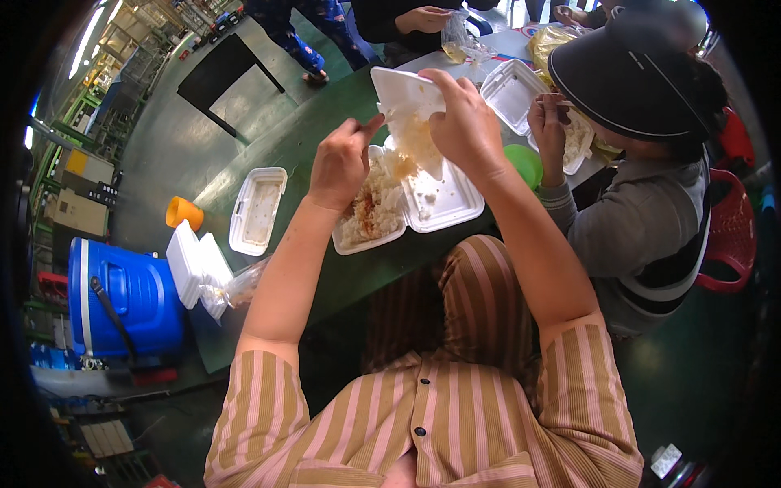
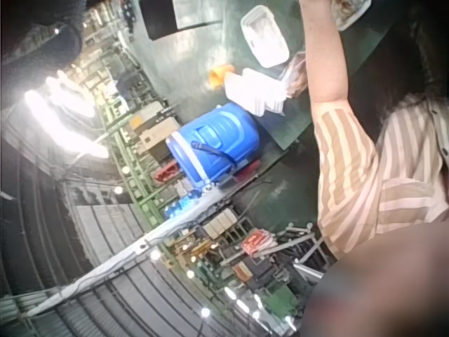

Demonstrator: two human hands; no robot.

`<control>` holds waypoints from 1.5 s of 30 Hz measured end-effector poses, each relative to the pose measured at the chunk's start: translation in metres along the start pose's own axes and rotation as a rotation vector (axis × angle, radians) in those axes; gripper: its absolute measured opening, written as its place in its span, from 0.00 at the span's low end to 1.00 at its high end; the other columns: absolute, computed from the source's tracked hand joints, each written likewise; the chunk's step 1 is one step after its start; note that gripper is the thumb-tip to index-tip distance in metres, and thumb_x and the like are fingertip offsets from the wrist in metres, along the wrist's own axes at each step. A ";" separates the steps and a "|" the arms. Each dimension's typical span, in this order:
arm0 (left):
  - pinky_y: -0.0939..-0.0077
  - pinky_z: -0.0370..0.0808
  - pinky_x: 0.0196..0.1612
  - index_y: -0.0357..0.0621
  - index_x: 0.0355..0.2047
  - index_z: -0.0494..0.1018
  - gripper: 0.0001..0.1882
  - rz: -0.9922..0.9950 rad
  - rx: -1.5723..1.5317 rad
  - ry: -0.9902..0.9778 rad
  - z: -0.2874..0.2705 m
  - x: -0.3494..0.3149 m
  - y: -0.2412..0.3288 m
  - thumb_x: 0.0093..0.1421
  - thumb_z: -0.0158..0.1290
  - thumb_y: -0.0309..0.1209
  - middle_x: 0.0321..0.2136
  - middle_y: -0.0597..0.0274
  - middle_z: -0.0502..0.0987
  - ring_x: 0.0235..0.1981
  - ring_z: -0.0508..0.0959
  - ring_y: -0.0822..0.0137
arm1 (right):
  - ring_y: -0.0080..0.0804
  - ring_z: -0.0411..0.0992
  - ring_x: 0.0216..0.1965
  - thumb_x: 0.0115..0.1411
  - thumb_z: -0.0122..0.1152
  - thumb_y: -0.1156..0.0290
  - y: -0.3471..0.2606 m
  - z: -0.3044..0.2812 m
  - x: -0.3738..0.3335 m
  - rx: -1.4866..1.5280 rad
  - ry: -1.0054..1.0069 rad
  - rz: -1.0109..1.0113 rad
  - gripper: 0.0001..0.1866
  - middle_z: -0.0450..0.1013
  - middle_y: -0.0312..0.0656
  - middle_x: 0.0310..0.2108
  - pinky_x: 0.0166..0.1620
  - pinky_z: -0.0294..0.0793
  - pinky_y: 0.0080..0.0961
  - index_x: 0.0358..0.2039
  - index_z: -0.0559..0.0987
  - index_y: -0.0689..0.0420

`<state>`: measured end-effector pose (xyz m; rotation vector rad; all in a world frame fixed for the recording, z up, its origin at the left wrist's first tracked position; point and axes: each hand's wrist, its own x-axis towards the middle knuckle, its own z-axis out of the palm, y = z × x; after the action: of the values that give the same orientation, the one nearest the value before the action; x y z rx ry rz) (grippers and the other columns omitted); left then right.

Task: The person packs leftover food from a styrofoam container into a yellow plastic bag. They then place the container and other items into the bag, close it, and carry the bag while walking away from the table.

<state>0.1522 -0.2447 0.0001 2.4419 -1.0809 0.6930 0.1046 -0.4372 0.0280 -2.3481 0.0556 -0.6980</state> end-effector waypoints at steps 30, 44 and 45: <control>0.68 0.71 0.36 0.40 0.45 0.72 0.19 -0.021 0.071 -0.035 0.002 -0.046 0.006 0.50 0.46 0.21 0.26 0.58 0.70 0.30 0.73 0.61 | 0.43 0.70 0.40 0.39 0.47 0.89 -0.020 -0.005 -0.044 0.065 0.171 -0.419 0.32 0.70 0.45 0.39 0.40 0.72 0.33 0.48 0.72 0.52; 0.71 0.73 0.35 0.48 0.43 0.75 0.22 0.110 -0.009 0.142 -0.022 -0.023 0.024 0.46 0.49 0.20 0.26 0.62 0.72 0.29 0.73 0.62 | 0.43 0.71 0.43 0.40 0.44 0.89 -0.020 -0.010 -0.030 0.155 0.115 -0.372 0.31 0.72 0.45 0.43 0.44 0.71 0.32 0.47 0.72 0.55; 0.71 0.73 0.35 0.48 0.43 0.75 0.22 0.134 -0.025 0.193 -0.021 -0.021 0.021 0.46 0.49 0.20 0.26 0.62 0.72 0.29 0.73 0.62 | 0.43 0.71 0.43 0.40 0.44 0.89 -0.022 -0.009 -0.029 0.162 0.108 -0.369 0.31 0.72 0.45 0.43 0.43 0.71 0.31 0.47 0.72 0.55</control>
<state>0.1180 -0.2349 0.0080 2.2425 -1.1748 0.9305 0.0726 -0.4191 0.0336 -2.1838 -0.3819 -0.9673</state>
